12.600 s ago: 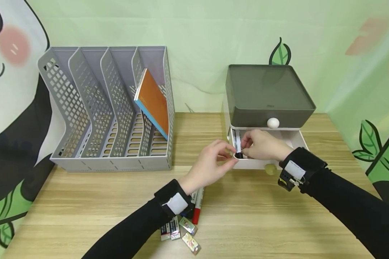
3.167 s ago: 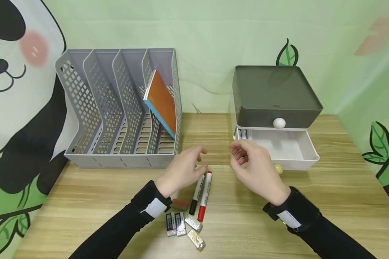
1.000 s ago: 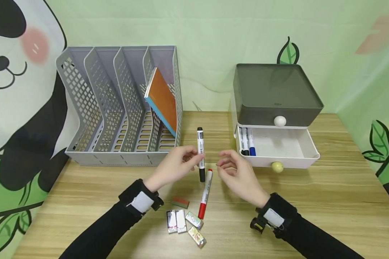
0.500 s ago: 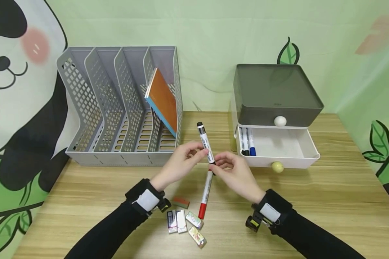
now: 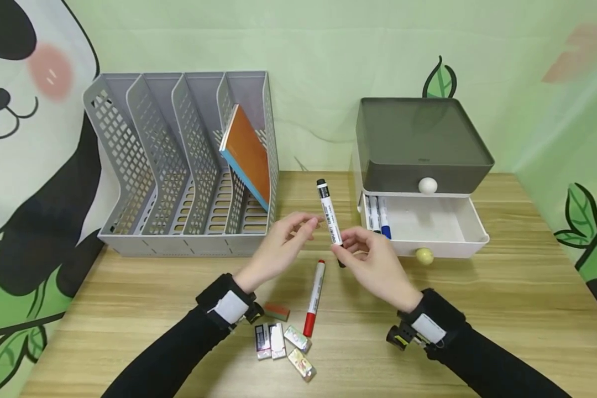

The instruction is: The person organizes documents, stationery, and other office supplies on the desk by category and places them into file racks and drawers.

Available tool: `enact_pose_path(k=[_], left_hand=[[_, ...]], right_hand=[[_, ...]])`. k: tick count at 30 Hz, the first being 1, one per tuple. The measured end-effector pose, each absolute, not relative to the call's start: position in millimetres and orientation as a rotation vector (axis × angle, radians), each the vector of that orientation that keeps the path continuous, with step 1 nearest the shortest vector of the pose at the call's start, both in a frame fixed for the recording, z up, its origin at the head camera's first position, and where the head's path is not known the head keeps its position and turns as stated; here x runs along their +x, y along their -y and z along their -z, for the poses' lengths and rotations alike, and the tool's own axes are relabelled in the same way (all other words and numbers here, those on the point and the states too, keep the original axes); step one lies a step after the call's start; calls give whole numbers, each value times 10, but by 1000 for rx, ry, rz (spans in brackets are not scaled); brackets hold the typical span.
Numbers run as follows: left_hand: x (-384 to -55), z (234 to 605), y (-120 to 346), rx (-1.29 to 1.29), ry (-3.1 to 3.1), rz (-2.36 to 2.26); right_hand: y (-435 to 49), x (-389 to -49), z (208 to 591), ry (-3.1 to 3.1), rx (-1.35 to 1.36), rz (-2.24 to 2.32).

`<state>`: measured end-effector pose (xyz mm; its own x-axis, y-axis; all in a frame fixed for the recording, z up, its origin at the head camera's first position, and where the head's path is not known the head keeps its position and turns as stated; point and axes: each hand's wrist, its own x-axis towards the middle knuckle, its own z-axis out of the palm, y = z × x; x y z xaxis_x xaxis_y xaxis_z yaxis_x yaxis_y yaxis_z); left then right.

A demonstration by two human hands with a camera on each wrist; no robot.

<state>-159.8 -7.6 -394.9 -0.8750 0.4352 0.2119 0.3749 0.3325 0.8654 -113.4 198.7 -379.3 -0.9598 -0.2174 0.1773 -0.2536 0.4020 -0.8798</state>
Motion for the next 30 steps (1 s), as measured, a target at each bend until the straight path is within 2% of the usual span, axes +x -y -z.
enact_pose_path(k=[8, 19, 30], left_hand=[[-1607, 3940, 29, 913, -2636, -1529], [-1591, 3899, -93, 997, -2748, -1237], [-1593, 3894, -175, 1051, -2736, -1189]], right_hand=[[-2273, -1132, 3520, 2595, 462, -1432], [-2846, -1209, 3168, 2885, 783, -981], [-3115, -1343, 2918, 3243, 632, -728]])
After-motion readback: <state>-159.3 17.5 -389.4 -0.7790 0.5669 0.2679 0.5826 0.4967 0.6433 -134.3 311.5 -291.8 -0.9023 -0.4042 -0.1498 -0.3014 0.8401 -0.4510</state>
